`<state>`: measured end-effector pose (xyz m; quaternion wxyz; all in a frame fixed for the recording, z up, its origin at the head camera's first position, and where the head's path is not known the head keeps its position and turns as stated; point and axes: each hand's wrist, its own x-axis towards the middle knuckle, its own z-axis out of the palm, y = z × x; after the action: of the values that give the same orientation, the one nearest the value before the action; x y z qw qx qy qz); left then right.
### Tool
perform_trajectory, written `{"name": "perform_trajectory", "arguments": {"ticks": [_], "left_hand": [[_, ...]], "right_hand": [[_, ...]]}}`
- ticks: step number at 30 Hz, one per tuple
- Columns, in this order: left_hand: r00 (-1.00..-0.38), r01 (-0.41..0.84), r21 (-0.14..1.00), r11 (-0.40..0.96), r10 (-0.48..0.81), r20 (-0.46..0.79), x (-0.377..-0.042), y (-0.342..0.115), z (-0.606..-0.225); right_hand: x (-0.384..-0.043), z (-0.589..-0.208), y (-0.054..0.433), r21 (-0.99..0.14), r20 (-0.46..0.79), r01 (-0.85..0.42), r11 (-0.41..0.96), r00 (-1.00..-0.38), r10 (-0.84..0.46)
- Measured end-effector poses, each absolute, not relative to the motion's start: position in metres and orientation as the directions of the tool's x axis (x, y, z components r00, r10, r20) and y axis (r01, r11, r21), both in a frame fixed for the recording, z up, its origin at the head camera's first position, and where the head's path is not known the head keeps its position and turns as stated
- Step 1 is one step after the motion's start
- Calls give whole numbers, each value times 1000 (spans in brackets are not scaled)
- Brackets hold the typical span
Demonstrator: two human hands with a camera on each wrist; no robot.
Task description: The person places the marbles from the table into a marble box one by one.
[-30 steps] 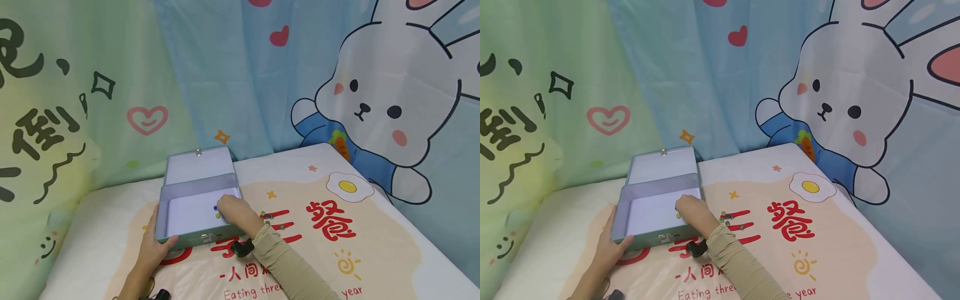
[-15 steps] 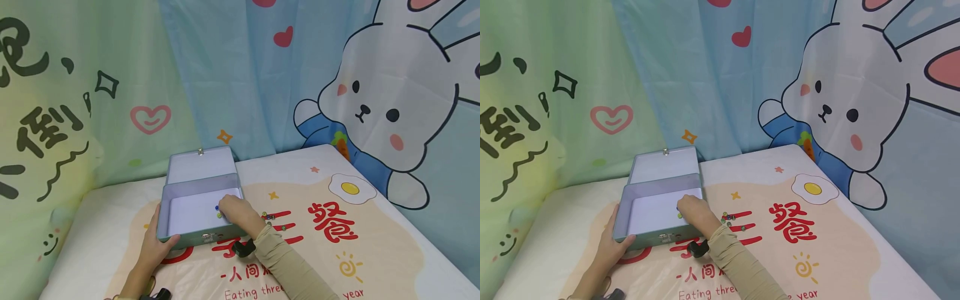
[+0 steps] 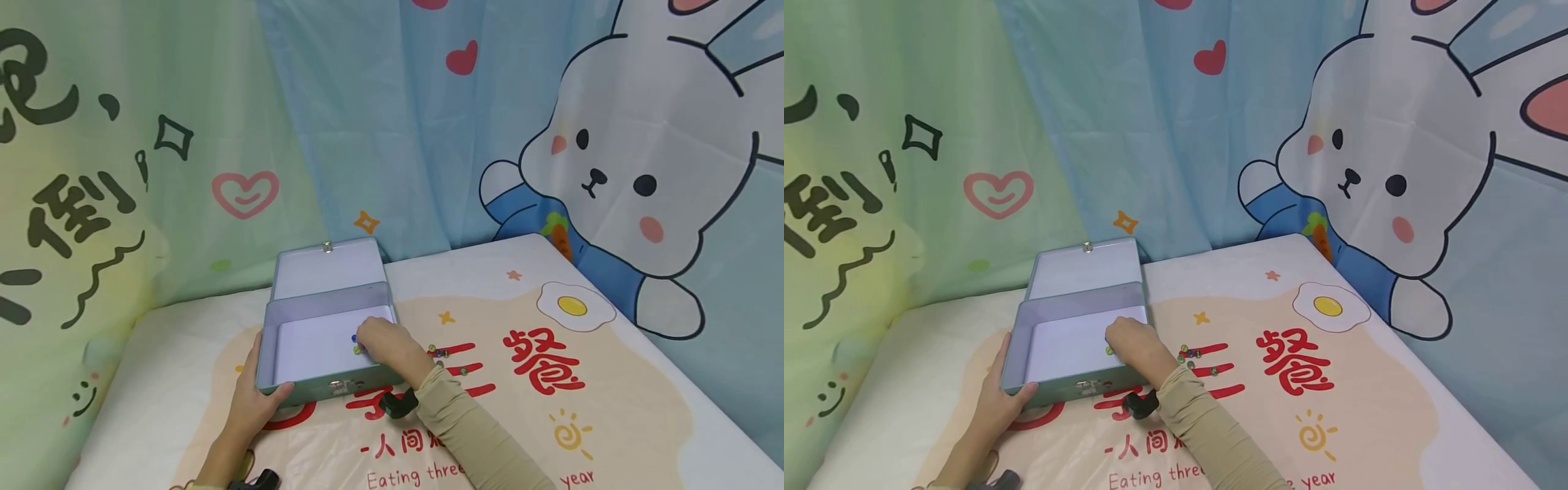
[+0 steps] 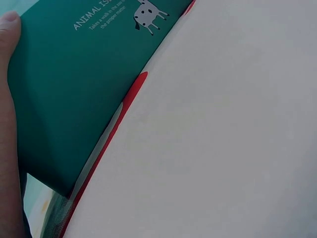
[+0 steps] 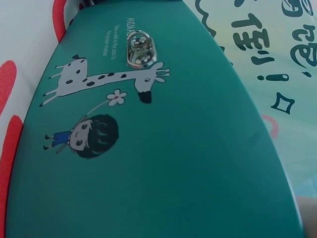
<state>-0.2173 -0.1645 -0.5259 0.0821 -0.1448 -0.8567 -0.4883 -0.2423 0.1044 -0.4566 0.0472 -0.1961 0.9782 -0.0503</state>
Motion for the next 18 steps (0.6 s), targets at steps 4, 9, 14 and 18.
{"name": "perform_trajectory", "arguments": {"ticks": [4,9,14,18], "left_hand": [[-943,332,811,482,169,286,-217,-164,-527],[-940,342,810,476,173,294,-217,-164,-527],[-940,342,813,472,172,296,-218,-164,-527],[-939,343,810,476,175,295,-218,-164,-526]], "right_hand": [[-242,-457,105,-135,-62,-379,916,-919,-389],[-242,-457,106,-132,-22,-421,898,-904,-427],[-244,-455,106,-107,57,-491,865,-871,-488],[-245,-452,106,-133,94,-512,849,-859,-503]]}}
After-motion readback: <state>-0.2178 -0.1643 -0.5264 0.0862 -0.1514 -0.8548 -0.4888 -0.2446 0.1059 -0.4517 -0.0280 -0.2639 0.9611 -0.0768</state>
